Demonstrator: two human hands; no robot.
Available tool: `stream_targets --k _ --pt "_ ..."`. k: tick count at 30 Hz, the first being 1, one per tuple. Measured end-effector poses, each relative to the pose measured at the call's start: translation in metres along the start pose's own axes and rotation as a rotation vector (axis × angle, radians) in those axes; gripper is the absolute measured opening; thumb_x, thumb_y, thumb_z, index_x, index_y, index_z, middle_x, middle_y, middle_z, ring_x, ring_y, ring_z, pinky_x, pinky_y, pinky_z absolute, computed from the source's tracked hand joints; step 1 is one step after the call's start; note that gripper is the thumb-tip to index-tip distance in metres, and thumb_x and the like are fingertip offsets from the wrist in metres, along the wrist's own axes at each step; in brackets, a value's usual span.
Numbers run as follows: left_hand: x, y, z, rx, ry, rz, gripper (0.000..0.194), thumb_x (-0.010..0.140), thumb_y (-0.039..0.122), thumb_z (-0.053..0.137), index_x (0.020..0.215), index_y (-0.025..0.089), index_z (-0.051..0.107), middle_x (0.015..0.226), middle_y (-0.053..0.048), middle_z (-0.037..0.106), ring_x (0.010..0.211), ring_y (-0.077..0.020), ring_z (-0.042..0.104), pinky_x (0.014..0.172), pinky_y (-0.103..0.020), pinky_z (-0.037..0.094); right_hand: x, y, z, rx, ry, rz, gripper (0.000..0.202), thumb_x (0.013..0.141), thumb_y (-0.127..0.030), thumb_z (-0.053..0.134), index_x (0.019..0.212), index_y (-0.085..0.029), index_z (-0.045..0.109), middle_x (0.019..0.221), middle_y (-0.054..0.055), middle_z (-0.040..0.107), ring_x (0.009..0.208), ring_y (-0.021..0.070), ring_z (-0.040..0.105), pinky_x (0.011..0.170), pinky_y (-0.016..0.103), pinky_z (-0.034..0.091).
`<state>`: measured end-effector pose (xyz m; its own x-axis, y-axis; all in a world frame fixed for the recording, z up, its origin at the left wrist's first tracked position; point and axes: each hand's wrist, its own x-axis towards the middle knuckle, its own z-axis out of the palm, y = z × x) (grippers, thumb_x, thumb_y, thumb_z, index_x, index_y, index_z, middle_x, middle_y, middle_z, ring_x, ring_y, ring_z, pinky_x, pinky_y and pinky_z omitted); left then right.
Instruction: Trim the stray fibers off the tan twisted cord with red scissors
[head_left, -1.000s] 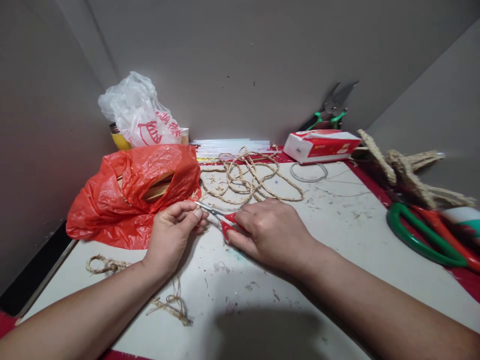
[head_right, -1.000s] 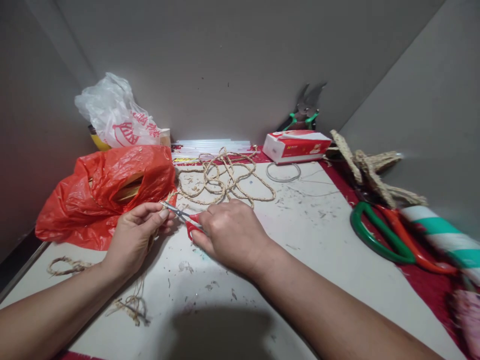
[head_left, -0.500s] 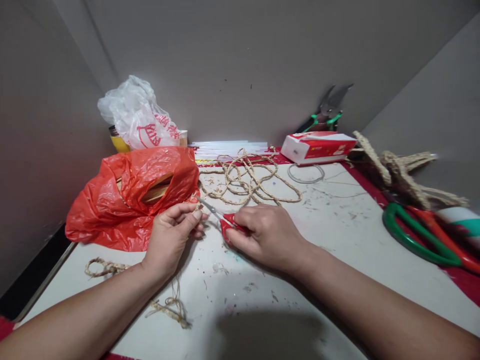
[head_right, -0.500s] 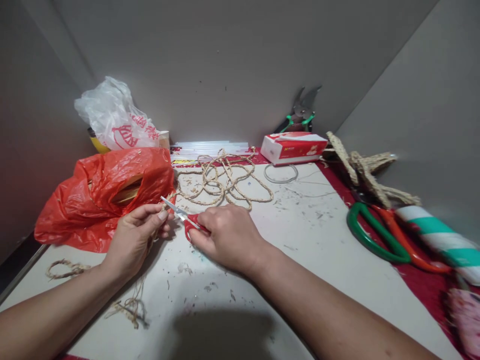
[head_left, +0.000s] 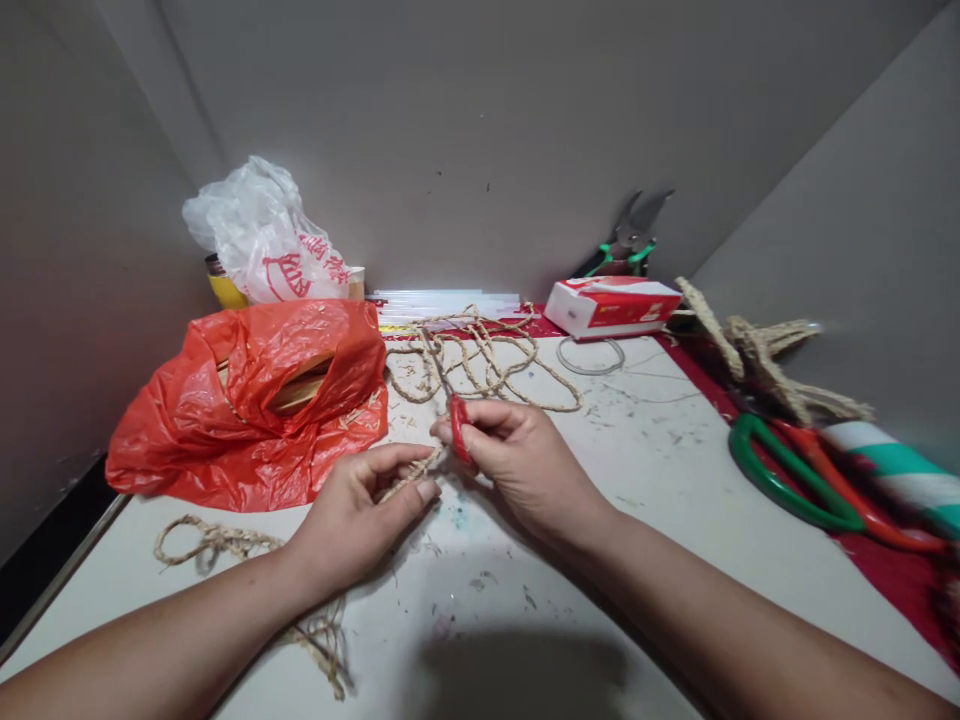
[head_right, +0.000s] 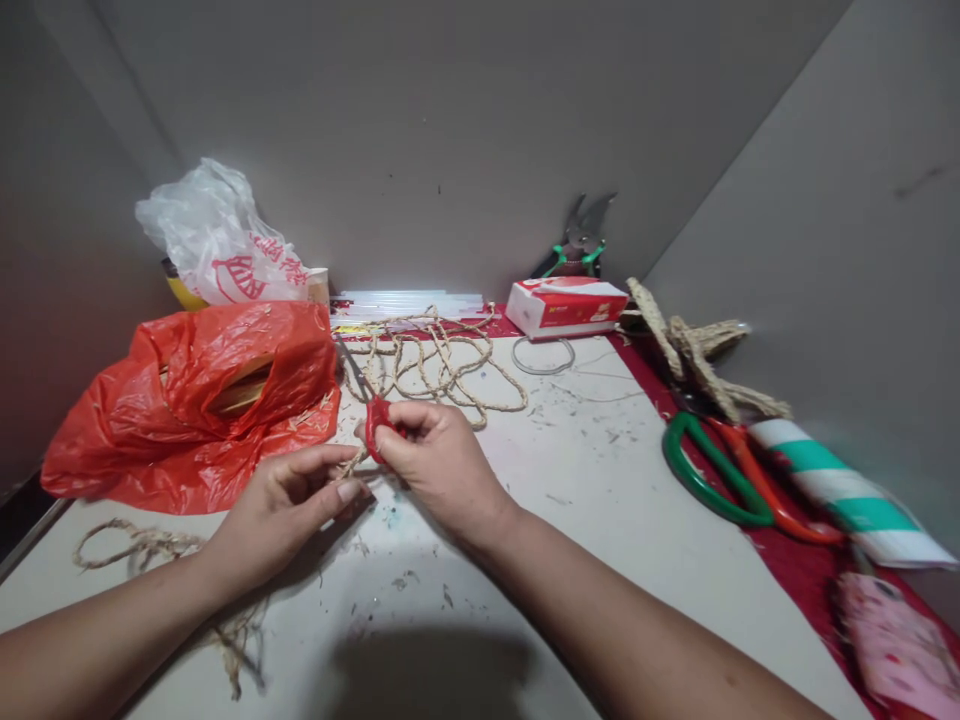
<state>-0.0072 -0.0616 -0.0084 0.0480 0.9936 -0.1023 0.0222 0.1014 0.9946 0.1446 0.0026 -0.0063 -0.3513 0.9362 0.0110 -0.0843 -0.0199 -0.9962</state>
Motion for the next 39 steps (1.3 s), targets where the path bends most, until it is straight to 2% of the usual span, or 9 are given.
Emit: stream_targets --k 3,7,11,14,19,23,26,32,39 --pt "0.000 0.001 -0.001 -0.133 -0.015 -0.076 0.022 0.076 0.031 0.067 0.093 0.017 0.067 0.072 -0.005 0.069 0.052 -0.0085 0.051 0.051 -0.022 0.040 0.005 0.003 -0.006 0.014 0.096 -0.046 0.013 0.067 -0.028 0.064 0.062 -0.016 0.064 0.060 -0.002 0.055 0.053 0.0087 0.040 0.049 0.023 0.032" --pt "0.001 0.003 -0.001 -0.254 -0.040 -0.104 0.021 0.077 0.031 0.067 0.092 0.016 0.063 0.070 -0.004 0.069 0.038 -0.0031 0.032 0.038 -0.019 0.019 0.008 0.005 -0.009 -0.002 0.171 -0.145 0.009 0.069 -0.025 0.064 0.065 -0.017 0.065 0.060 -0.003 0.056 0.056 0.0098 0.043 0.053 0.023 0.034" --pt "0.001 0.003 -0.001 -0.339 -0.075 -0.124 0.019 0.080 0.029 0.064 0.093 0.015 0.060 0.070 -0.003 0.068 0.037 -0.0016 0.027 0.038 -0.019 0.014 0.009 0.003 -0.011 -0.086 0.138 -0.148 0.014 0.072 -0.025 0.060 0.061 -0.017 0.060 0.055 -0.004 0.049 0.052 0.0092 0.039 0.051 0.024 0.032" --pt "0.005 0.001 -0.005 -0.352 0.022 -0.135 0.019 0.080 0.027 0.064 0.092 0.014 0.059 0.073 -0.004 0.068 0.037 -0.0006 0.027 0.038 -0.018 0.016 0.011 0.003 -0.016 -0.248 0.067 -0.155 0.019 0.075 -0.027 0.055 0.058 -0.018 0.053 0.053 -0.005 0.044 0.051 0.0092 0.037 0.050 0.024 0.031" --pt "0.015 -0.001 -0.011 -0.309 0.270 -0.069 0.022 0.076 0.026 0.067 0.091 0.013 0.057 0.078 -0.006 0.071 0.037 -0.0022 0.039 0.037 -0.017 0.029 0.008 0.006 -0.019 -0.789 0.026 -0.415 0.021 0.073 -0.025 0.053 0.056 -0.020 0.041 0.057 -0.004 0.042 0.055 0.0104 0.039 0.054 0.024 0.030" --pt "0.016 0.000 -0.012 -0.281 0.312 -0.059 0.022 0.071 0.025 0.070 0.086 0.013 0.059 0.075 -0.006 0.070 0.045 -0.0076 0.054 0.041 -0.018 0.040 -0.002 0.003 -0.015 -1.228 -0.070 -0.509 0.019 0.073 -0.034 0.055 0.063 -0.019 0.052 0.063 0.000 0.052 0.056 0.0122 0.043 0.056 0.026 0.027" --pt "0.015 -0.001 -0.011 -0.256 0.301 -0.034 0.021 0.071 0.026 0.070 0.084 0.014 0.060 0.071 -0.004 0.068 0.049 -0.0097 0.057 0.042 -0.019 0.043 -0.007 0.000 -0.012 -1.445 -0.070 -0.582 0.025 0.075 -0.043 0.057 0.070 -0.018 0.060 0.067 0.003 0.058 0.063 0.0163 0.049 0.062 0.030 0.028" --pt "0.015 -0.006 -0.013 -0.221 0.306 -0.019 0.020 0.072 0.028 0.070 0.082 0.014 0.059 0.078 -0.006 0.070 0.056 -0.0103 0.060 0.045 -0.019 0.044 -0.012 -0.004 -0.007 -1.574 0.003 -0.646 0.025 0.077 -0.041 0.056 0.069 -0.018 0.063 0.065 0.005 0.061 0.065 0.0187 0.052 0.069 0.033 0.027" --pt "0.013 -0.002 -0.011 -0.162 0.359 -0.005 0.016 0.072 0.026 0.069 0.077 0.014 0.059 0.072 -0.003 0.068 0.057 -0.0103 0.060 0.046 -0.018 0.043 -0.017 -0.007 -0.002 -1.610 -0.010 -0.620 0.028 0.079 -0.041 0.056 0.067 -0.018 0.063 0.062 0.005 0.062 0.061 0.0178 0.052 0.068 0.033 0.026"
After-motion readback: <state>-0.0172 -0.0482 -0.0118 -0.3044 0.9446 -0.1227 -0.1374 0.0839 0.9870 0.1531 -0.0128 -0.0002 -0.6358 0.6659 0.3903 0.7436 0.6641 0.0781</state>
